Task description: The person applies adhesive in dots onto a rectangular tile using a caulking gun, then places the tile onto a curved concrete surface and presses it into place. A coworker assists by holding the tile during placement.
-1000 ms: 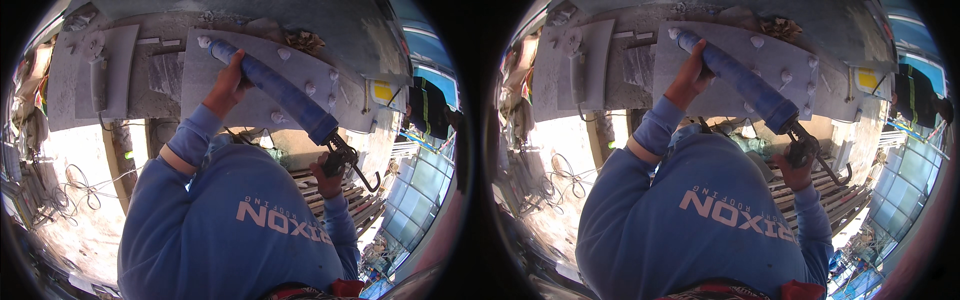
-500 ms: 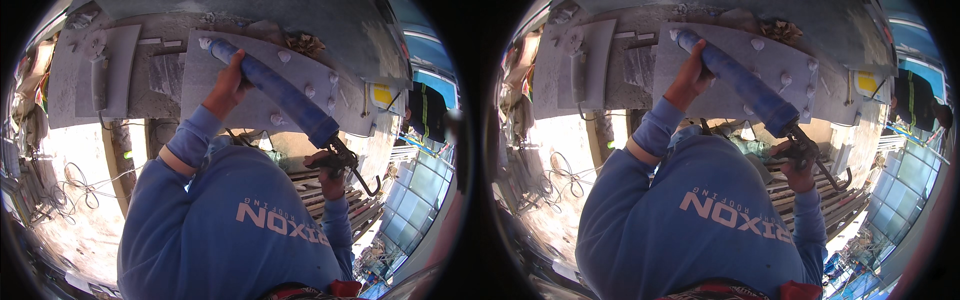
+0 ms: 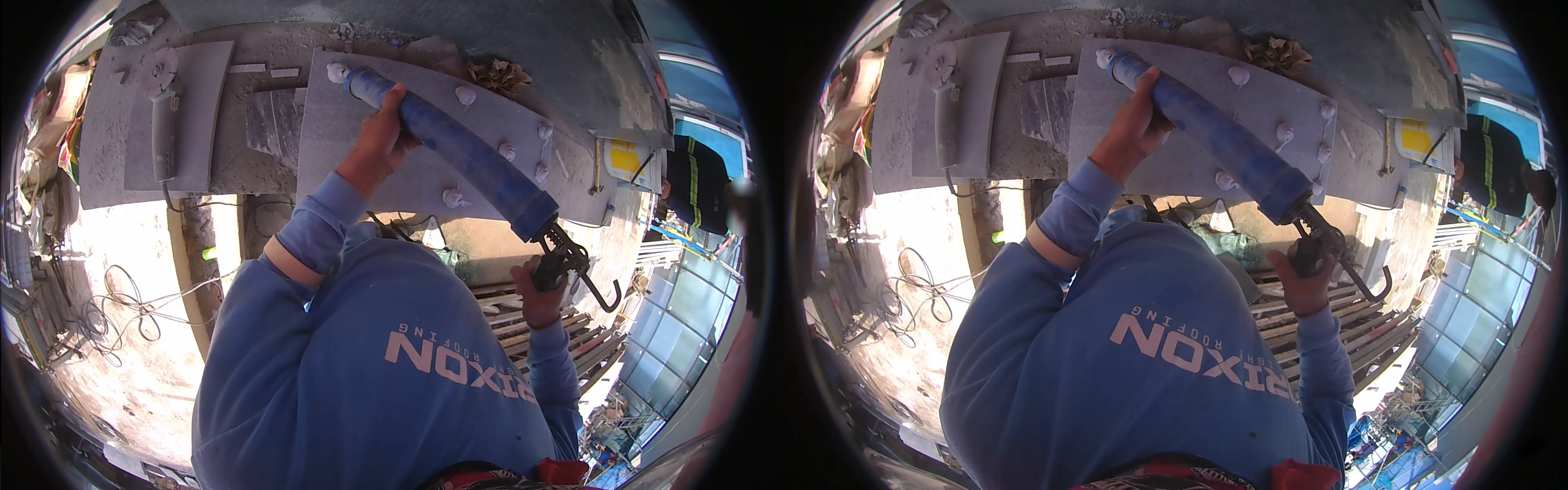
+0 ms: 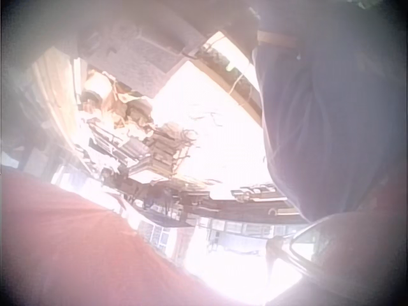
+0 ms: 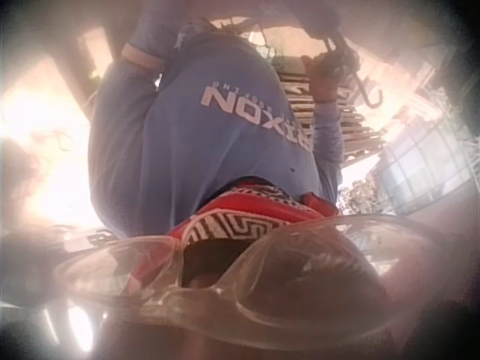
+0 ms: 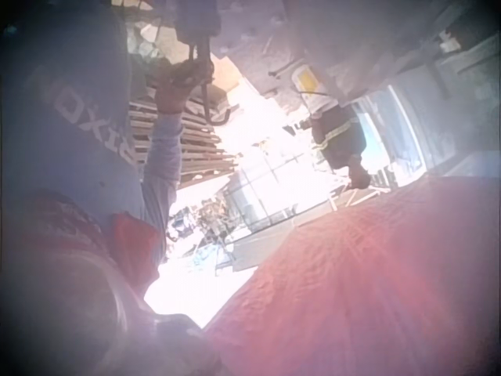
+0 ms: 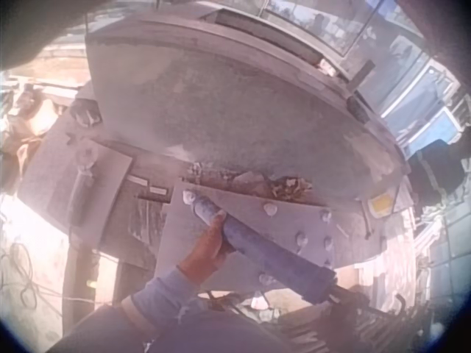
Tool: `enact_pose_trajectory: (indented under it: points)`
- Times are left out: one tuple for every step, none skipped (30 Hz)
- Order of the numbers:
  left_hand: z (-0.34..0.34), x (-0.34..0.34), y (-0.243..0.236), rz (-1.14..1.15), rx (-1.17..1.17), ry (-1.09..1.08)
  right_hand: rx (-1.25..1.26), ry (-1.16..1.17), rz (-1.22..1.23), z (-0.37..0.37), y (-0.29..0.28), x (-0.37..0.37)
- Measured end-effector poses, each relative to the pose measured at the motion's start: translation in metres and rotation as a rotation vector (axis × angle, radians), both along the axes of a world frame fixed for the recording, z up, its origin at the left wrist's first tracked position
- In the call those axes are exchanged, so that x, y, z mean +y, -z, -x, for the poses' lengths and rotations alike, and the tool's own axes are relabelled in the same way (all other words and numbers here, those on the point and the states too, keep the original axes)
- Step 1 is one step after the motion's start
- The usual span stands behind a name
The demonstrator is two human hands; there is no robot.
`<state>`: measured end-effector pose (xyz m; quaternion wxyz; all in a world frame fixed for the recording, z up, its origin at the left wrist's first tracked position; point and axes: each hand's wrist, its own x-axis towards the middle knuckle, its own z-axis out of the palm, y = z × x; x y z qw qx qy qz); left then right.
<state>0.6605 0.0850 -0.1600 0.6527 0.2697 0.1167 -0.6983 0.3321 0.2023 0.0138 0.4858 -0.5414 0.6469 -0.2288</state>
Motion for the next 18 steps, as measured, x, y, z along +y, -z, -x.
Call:
enact_pose_trajectory:
  points:
    - [0.000,0.000,0.000,0.007,0.001,0.010,0.023,-0.041,-0.018,0.002,-0.002,-0.001]
    - [0.000,0.000,-0.002,-0.004,-0.006,0.010,0.046,-0.081,-0.036,0.005,-0.005,-0.005]
    - [0.002,0.000,-0.004,-0.014,-0.012,0.010,0.070,-0.138,-0.027,0.005,-0.008,-0.006]
    - [0.002,-0.001,-0.006,-0.025,-0.017,0.010,0.093,-0.194,-0.015,0.003,-0.013,-0.008]
    - [0.002,0.000,-0.005,-0.015,-0.011,-0.002,0.112,-0.272,0.022,-0.008,-0.022,-0.012]
    - [0.001,0.000,-0.004,-0.004,-0.003,-0.013,0.133,-0.349,0.059,-0.019,-0.029,-0.015]
    - [0.001,0.000,-0.004,0.006,0.005,-0.024,0.055,-0.372,0.063,-0.030,-0.032,-0.018]
    - [0.000,0.000,-0.003,0.009,0.000,-0.017,-0.020,-0.394,0.065,-0.040,-0.035,-0.022]
    - [0.000,-0.001,-0.003,0.012,-0.006,-0.010,-0.096,-0.417,0.067,-0.045,-0.035,-0.024]
    - [0.000,-0.001,-0.003,0.015,-0.012,-0.005,-0.098,-0.449,0.023,-0.039,-0.034,-0.025]
    - [0.000,-0.001,-0.003,0.027,-0.013,0.006,-0.117,-0.451,0.033,-0.033,-0.029,-0.026]
    - [0.000,-0.001,-0.003,0.039,-0.015,0.017,-0.136,-0.453,0.042,-0.024,-0.023,-0.025]
    - [0.000,0.000,-0.003,0.050,-0.017,0.027,-0.157,-0.455,0.051,-0.018,-0.019,-0.024]
    - [0.000,0.000,-0.003,0.027,-0.024,0.027,-0.165,-0.465,0.065,-0.015,-0.018,-0.025]
    - [0.002,0.000,-0.003,0.004,-0.032,0.028,-0.174,-0.474,0.078,-0.013,-0.017,-0.026]
    - [0.003,0.000,-0.003,-0.019,-0.041,0.028,-0.183,-0.484,0.091,-0.010,-0.015,-0.027]
    - [0.003,0.001,-0.007,-0.017,-0.046,0.023,-0.173,-0.465,0.088,-0.005,-0.014,-0.026]
    - [0.004,0.002,-0.010,-0.016,-0.051,0.019,-0.163,-0.445,0.086,0.000,-0.011,-0.025]
